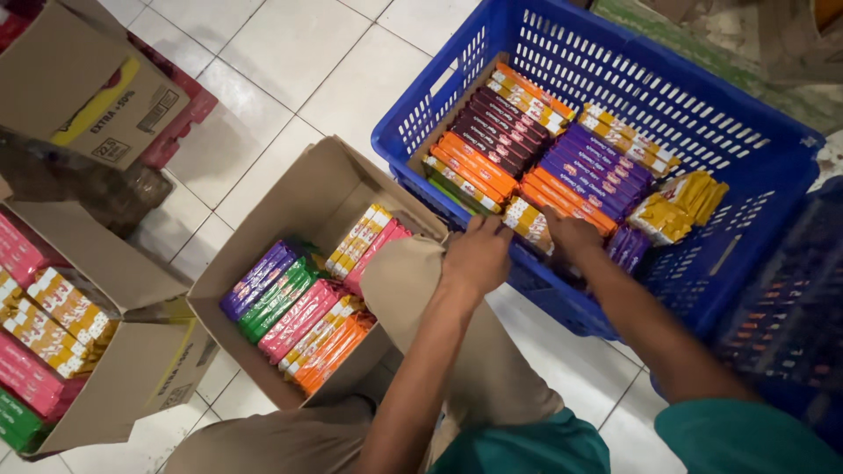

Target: The person sits on a stool and transfers various packaged food items from a blue plastic crate into a cardboard box. They handle multiple colorful packages, including orange, green, pink, and purple wrappers, arranging them neatly inside the box.

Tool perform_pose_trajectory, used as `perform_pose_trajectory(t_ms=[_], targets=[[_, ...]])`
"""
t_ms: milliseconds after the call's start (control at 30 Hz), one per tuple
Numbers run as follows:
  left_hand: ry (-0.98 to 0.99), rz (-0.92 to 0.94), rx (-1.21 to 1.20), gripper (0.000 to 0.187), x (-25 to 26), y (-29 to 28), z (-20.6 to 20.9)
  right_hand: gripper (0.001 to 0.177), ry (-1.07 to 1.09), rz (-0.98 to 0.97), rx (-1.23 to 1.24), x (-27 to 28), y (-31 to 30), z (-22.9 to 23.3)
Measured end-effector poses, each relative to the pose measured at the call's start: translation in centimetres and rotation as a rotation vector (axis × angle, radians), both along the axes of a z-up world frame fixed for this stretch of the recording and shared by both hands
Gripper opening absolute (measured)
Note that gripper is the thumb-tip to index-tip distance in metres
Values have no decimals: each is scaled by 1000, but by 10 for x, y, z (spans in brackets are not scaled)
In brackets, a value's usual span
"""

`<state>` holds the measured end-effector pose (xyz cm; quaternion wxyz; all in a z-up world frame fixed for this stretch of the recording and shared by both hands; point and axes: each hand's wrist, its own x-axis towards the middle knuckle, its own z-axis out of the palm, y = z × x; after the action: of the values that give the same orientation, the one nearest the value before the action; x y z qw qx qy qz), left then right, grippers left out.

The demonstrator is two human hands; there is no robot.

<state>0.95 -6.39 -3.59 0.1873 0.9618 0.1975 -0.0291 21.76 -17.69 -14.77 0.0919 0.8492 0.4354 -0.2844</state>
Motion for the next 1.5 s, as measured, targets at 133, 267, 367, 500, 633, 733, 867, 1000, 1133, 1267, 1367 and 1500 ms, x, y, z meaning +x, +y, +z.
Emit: perform_pose_trajectory(t_ms=[133,267,367,500,633,733,867,1000,1133,1267,1367,1500], targets=[[-37,12,1,40,8,-1,-10,94,-37,31,-32,-3,6,7],[33,24,-88,44,16,3,-2,49,-147,23,-25,-10,13,45],[29,20,-97,43,22,1,-7,49,-154,14,30,4,8,49],[15,45,-114,45,30,-3,-9,46,-121,-38,103,11,7,77],[-35,94,-140,50,29,1,21,46,-92,-122,190,32,-6,120],[-388,312,-468,32,27,7,37,48,-26,-129,415,18,-14,194],[-945,723,-1037,54,42,26,32,53,-67,-3,817,2,-6,248],[-1096,610,-1848,39,24,66,37,53,-4,120,1028,-41,33,297],[-1299,463,-1855,49,-15,112,37,47,169,276,1192,-74,97,288],[-1486,388,-1601,54,-73,169,53,59,422,231,1125,-127,166,281],[-1416,542,-1198,63,-115,222,39,54,505,143,1149,-154,216,266],[-812,845,-687,88,-167,276,3,47,663,-192,1206,-168,272,206]])
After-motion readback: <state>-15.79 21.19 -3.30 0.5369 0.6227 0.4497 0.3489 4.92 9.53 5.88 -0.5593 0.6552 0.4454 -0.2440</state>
